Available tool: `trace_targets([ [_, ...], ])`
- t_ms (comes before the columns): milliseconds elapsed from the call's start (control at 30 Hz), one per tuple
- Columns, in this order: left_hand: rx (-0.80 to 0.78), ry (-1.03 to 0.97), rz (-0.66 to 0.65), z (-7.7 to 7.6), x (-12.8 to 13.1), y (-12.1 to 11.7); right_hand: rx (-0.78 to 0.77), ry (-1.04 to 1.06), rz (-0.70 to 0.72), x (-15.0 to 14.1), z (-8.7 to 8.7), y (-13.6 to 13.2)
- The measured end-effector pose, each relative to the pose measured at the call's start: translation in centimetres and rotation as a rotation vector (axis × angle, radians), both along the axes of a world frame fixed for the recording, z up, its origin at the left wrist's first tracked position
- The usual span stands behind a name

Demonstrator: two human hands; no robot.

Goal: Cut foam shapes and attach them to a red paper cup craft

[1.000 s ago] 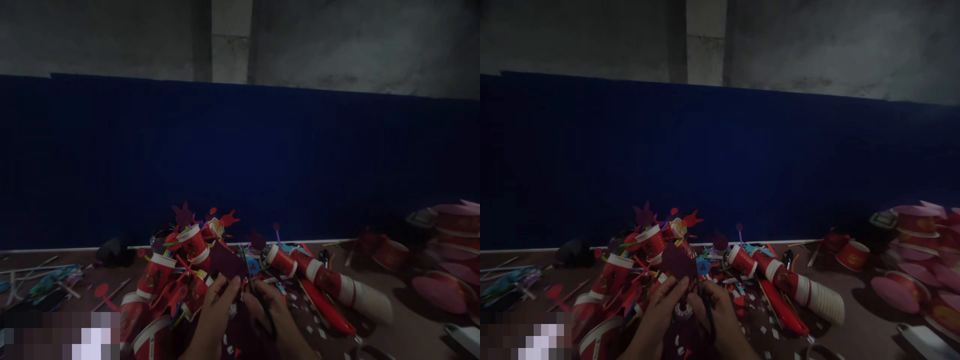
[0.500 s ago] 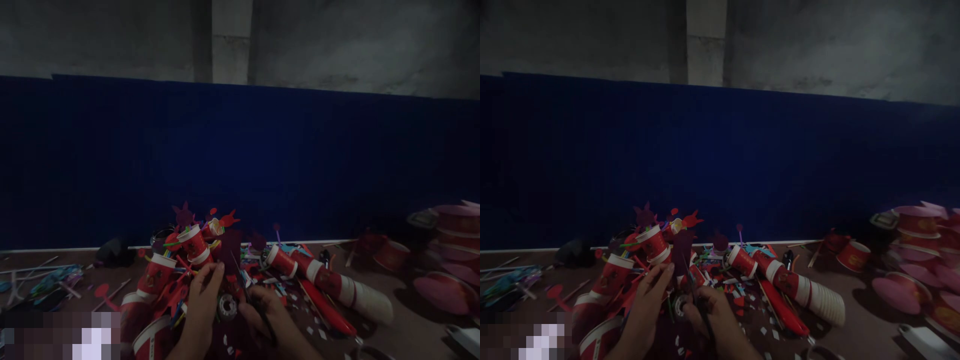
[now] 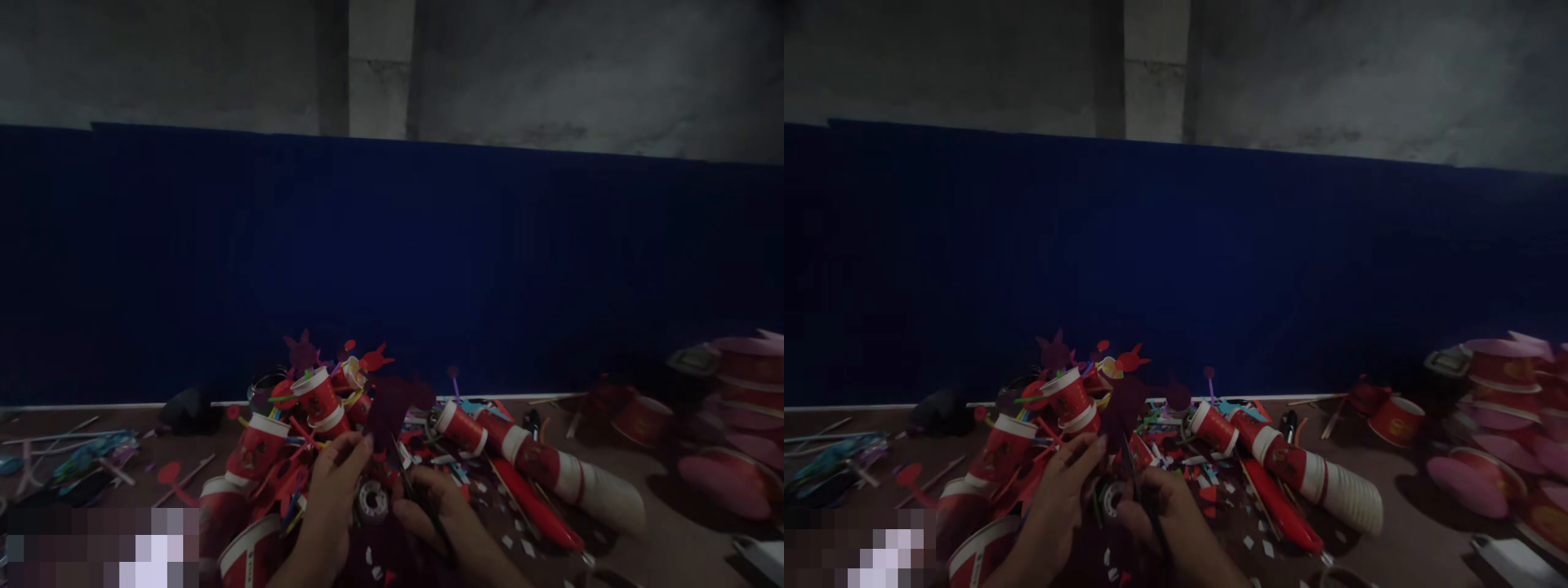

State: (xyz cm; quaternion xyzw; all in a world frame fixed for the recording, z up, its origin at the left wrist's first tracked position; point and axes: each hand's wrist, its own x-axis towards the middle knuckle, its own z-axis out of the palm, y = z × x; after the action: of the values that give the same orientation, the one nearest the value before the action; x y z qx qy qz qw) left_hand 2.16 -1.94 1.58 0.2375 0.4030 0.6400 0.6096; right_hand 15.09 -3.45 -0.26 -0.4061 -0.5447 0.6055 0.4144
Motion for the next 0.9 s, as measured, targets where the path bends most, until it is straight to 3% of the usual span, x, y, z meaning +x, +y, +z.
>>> trace_targets([
  [200, -0.002, 0.009, 0.009, 0.15, 0.02, -0.14, -0.020, 0.029, 0.099, 0.17, 0.56, 0.01],
  [467, -0.024, -0.007, 0.007, -0.38, -0.06, 0.04, 0.066, -0.165, 0.049, 0.89, 0.39, 0.36],
  [667, -0.015, 0.078, -0.074, -0.15, 0.03, -0.14, 0.042, -0.147, 0.065, 0.83, 0.51, 0.49],
  [900, -0.011, 0.052, -0.067, -0.12, -0.05, -0.25, 0.028, -0.145, 0.039, 0.76, -0.31, 0.67],
])
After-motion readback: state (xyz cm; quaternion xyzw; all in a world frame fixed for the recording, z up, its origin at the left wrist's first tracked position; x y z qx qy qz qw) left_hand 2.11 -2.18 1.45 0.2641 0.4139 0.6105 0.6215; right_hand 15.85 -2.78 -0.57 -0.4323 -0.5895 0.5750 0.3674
